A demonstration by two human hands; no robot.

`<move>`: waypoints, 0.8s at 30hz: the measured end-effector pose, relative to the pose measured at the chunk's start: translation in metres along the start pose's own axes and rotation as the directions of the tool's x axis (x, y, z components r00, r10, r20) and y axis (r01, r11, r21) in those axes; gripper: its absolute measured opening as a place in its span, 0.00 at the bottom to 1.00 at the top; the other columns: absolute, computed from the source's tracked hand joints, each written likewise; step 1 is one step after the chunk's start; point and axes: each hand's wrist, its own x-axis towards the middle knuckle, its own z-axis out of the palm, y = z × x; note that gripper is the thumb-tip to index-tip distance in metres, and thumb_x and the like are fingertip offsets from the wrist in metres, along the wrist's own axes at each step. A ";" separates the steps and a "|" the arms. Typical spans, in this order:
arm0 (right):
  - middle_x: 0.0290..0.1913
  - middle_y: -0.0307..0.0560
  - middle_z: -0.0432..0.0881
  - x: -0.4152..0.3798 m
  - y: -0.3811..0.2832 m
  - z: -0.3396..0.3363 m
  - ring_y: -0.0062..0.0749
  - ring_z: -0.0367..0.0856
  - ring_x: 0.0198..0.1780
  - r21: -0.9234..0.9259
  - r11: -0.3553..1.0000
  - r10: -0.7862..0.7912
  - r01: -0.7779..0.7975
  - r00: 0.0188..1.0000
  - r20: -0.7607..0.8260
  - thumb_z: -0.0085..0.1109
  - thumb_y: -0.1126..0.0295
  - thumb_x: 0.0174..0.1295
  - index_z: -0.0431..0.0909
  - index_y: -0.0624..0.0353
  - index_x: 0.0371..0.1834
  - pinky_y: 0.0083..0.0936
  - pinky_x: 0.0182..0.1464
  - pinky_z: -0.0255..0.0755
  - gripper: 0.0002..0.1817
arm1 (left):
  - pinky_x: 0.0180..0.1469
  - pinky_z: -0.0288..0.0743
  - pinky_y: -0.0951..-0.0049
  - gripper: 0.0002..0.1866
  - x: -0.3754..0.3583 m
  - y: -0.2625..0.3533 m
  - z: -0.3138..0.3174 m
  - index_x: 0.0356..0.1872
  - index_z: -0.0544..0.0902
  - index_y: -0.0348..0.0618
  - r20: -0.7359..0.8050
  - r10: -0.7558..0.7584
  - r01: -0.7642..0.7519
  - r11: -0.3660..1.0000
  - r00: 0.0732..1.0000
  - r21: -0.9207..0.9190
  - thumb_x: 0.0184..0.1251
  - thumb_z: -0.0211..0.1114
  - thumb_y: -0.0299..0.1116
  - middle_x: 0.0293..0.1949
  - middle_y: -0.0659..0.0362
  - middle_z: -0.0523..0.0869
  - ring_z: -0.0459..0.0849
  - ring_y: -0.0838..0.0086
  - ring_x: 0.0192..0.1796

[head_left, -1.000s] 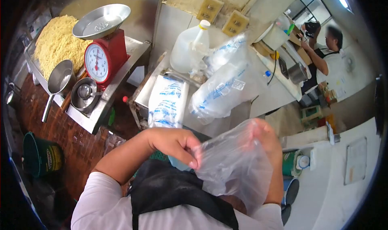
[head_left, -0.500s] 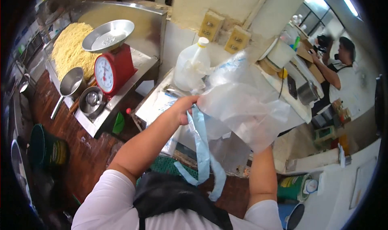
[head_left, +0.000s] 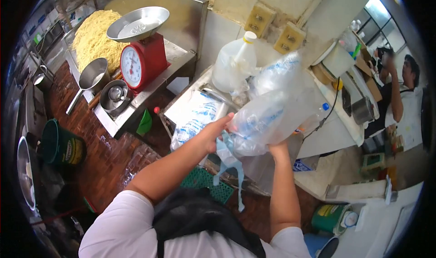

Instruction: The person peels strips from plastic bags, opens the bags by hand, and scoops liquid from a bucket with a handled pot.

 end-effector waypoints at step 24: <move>0.33 0.37 0.83 -0.159 -0.114 0.091 0.16 0.78 0.36 0.313 0.912 -0.259 0.267 0.964 -0.066 0.64 0.67 0.64 0.79 0.62 0.39 0.17 0.40 0.71 0.09 | 0.26 0.69 0.79 0.18 -0.099 0.014 -0.028 0.45 0.78 0.49 0.053 0.186 -0.193 0.932 0.981 0.306 0.59 0.73 0.43 0.40 0.61 0.85 0.73 0.82 0.24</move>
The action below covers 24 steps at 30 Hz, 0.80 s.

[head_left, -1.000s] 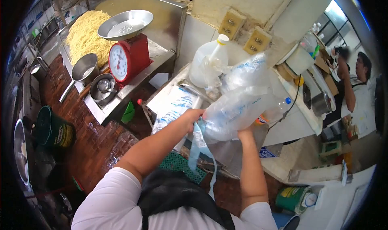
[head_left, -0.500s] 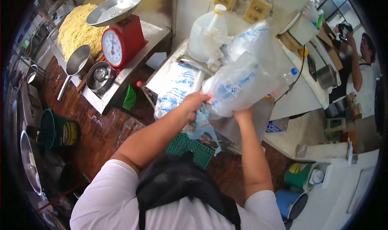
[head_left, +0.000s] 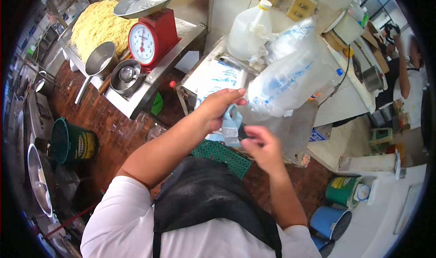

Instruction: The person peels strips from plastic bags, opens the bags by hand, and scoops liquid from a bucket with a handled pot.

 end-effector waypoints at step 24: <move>0.37 0.41 0.83 -0.001 -0.037 0.030 0.16 0.79 0.36 0.435 0.815 0.321 -0.383 0.923 0.211 0.61 0.73 0.66 0.77 0.65 0.42 0.15 0.40 0.73 0.07 | 0.41 0.72 0.79 0.12 -0.070 -0.018 -0.053 0.41 0.77 0.41 0.140 0.368 -0.393 0.877 0.919 0.276 0.61 0.71 0.29 0.38 0.63 0.82 0.78 0.80 0.38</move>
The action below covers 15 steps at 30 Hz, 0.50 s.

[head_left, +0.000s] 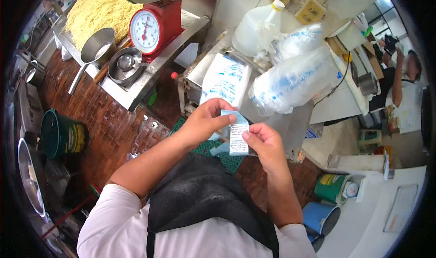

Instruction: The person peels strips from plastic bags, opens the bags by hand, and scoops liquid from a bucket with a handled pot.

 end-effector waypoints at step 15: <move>0.39 0.45 0.83 0.001 0.003 0.021 0.25 0.81 0.39 -0.406 0.888 -0.240 0.216 0.971 -0.010 0.67 0.73 0.60 0.79 0.64 0.44 0.23 0.43 0.76 0.12 | 0.37 0.78 0.74 0.20 -0.023 -0.003 -0.004 0.45 0.83 0.39 0.067 -0.286 0.294 0.933 0.956 -0.209 0.70 0.60 0.49 0.36 0.59 0.87 0.85 0.75 0.34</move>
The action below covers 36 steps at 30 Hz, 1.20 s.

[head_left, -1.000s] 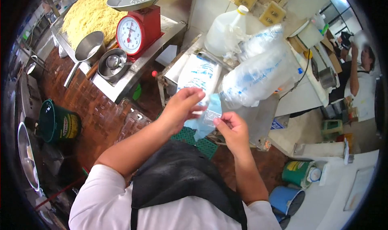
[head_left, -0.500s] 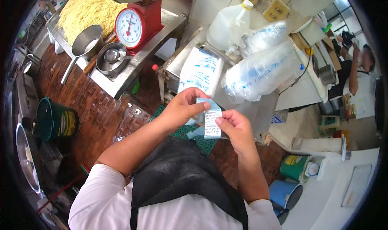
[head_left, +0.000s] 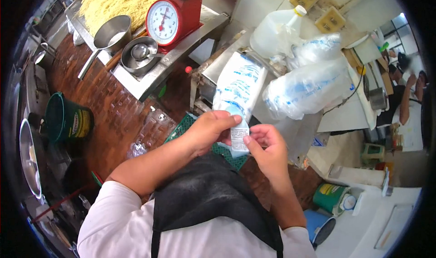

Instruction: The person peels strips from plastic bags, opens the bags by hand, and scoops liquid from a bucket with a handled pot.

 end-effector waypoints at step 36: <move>0.53 0.53 0.82 0.025 -0.015 -0.022 0.47 0.80 0.54 -0.561 0.772 -0.205 0.297 0.953 0.223 0.67 0.70 0.52 0.84 0.56 0.44 0.38 0.57 0.73 0.14 | 0.38 0.75 0.77 0.13 0.021 -0.015 0.012 0.48 0.82 0.41 -0.016 -0.012 0.011 0.998 1.000 -0.062 0.70 0.61 0.37 0.37 0.63 0.85 0.82 0.81 0.37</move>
